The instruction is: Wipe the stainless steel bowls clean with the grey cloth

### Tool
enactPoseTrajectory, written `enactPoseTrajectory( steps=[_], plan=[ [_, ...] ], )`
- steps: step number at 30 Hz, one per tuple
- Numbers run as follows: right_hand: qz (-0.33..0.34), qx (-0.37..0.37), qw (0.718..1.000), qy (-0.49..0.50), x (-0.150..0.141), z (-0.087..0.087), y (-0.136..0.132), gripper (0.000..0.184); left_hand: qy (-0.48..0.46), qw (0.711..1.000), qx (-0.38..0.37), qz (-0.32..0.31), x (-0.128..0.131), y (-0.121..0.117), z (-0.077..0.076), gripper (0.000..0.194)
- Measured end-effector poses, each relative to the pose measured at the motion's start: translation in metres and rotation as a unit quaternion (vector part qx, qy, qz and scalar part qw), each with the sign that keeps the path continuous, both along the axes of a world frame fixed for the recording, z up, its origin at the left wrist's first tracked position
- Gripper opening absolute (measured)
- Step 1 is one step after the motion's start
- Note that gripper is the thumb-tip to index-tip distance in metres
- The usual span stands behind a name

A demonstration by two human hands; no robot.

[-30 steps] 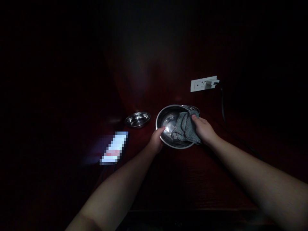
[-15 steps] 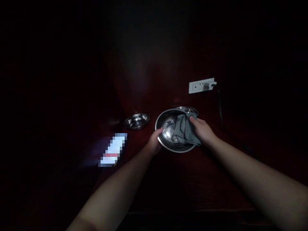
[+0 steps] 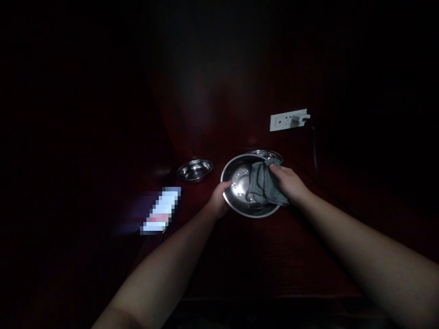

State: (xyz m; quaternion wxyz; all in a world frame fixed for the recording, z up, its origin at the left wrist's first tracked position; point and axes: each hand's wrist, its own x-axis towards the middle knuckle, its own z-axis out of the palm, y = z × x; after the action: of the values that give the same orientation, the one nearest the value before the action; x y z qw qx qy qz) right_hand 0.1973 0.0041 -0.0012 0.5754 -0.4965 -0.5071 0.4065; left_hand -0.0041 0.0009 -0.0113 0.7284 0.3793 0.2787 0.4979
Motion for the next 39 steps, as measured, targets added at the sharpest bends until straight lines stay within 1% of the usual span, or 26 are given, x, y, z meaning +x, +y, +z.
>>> enactPoseTrajectory(
  steps=[5, 9, 15, 17, 19, 21, 24, 27, 30, 33, 39],
  plan=[
    [0.004, -0.017, 1.000, -0.012, 0.001, 0.004, -0.003, 0.043, -0.001, 1.000, 0.000, -0.018, 0.000, -0.001, 0.001, 0.035],
    [0.007, -0.026, 0.999, -0.027, 0.001, 0.006, -0.004, 0.042, -0.001, 1.000, -0.003, -0.019, -0.001, 0.000, 0.000, 0.037],
    [0.004, -0.041, 0.999, -0.029, 0.002, 0.003, -0.001, 0.041, -0.018, 0.999, 0.002, -0.050, 0.004, -0.002, -0.003, 0.042],
    [0.005, -0.041, 0.999, -0.023, 0.003, 0.001, 0.001, 0.041, -0.028, 0.998, 0.008, -0.050, 0.007, -0.001, -0.004, 0.045],
    [0.003, -0.039, 0.999, -0.020, 0.004, 0.001, 0.003, 0.041, -0.037, 0.998, 0.016, -0.038, 0.009, 0.001, -0.005, 0.050],
    [-0.006, -0.034, 0.999, -0.011, 0.006, 0.001, 0.004, 0.040, -0.045, 0.999, 0.027, -0.007, 0.010, 0.004, -0.007, 0.054],
    [-0.036, -0.023, 0.999, 0.010, 0.006, 0.001, 0.006, 0.039, -0.057, 0.997, 0.047, 0.032, 0.010, 0.007, -0.009, 0.057],
    [-0.056, -0.020, 0.998, 0.016, 0.005, 0.001, 0.006, 0.039, -0.047, 0.997, 0.052, 0.038, 0.011, 0.005, -0.012, 0.060],
    [-0.042, -0.024, 0.999, 0.012, 0.002, 0.000, 0.004, 0.042, -0.017, 0.996, 0.061, 0.059, 0.011, 0.001, -0.012, 0.054],
    [-0.036, -0.015, 0.999, -0.001, 0.002, 0.000, 0.003, 0.045, -0.018, 0.995, 0.071, 0.070, 0.011, -0.002, -0.010, 0.051],
    [-0.045, -0.004, 0.999, -0.030, 0.002, 0.002, 0.000, 0.045, -0.034, 0.996, 0.042, 0.070, 0.012, 0.001, -0.004, 0.056]
  ],
)
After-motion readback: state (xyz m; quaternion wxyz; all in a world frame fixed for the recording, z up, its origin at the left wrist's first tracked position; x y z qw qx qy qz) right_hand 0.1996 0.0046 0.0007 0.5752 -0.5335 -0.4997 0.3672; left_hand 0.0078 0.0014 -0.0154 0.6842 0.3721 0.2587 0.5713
